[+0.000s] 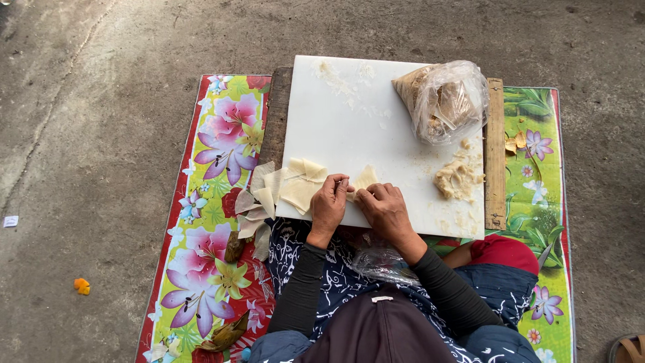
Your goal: The person prepares food by placing small amounts of filling onto triangular pieces of dough and folding them, using a spoon to dispense the filling from a plastic bag.
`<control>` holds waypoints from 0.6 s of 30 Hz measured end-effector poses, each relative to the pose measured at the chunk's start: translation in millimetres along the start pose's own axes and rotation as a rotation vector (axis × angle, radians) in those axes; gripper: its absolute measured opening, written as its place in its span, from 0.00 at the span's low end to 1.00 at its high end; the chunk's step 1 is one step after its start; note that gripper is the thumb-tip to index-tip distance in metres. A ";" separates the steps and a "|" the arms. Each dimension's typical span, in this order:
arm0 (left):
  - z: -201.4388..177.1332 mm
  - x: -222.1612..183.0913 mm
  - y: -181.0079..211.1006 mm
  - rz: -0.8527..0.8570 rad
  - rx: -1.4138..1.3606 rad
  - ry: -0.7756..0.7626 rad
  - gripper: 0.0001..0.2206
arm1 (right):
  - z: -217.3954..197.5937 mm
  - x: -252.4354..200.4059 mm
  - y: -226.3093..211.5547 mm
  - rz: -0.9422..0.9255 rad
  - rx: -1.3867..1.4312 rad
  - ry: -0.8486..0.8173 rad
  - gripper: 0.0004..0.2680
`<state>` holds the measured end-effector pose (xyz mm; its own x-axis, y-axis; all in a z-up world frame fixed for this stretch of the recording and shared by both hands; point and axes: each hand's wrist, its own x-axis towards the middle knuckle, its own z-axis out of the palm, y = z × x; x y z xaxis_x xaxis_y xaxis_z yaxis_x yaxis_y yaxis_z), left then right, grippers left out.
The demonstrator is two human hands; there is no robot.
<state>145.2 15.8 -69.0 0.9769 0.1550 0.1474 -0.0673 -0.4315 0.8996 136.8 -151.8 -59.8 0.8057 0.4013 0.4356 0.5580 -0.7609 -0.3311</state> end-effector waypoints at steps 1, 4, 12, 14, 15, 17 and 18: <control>-1.1 0.1 -0.6 -0.005 0.008 -0.010 0.08 | -2.3 0.0 -0.3 -0.005 0.013 -0.002 0.09; -3.2 -1.5 0.8 0.012 0.049 -0.022 0.08 | -6.2 0.4 -4.4 -0.009 0.012 0.029 0.13; -11.0 -2.0 7.2 -0.070 -0.089 -0.175 0.11 | -5.1 4.2 -19.0 0.161 0.042 0.055 0.13; -13.4 -2.7 6.3 -0.093 -0.193 -0.202 0.12 | -7.6 6.2 -19.6 0.200 0.092 0.056 0.14; -13.5 -2.7 5.6 -0.100 -0.180 -0.213 0.12 | -6.5 6.9 -18.9 0.232 0.099 0.040 0.13; -13.0 -3.1 3.6 -0.113 -0.154 -0.239 0.11 | -1.6 6.3 -14.5 0.320 0.132 -0.005 0.09; -12.6 -3.4 2.6 -0.087 -0.080 -0.215 0.11 | 1.1 6.6 -9.8 0.375 0.160 -0.035 0.07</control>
<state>139.1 25.4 -62.0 0.9998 -0.0077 -0.0157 0.0120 -0.3520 0.9359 137.0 -141.1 -54.6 0.9639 0.1302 0.2324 0.2459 -0.7702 -0.5884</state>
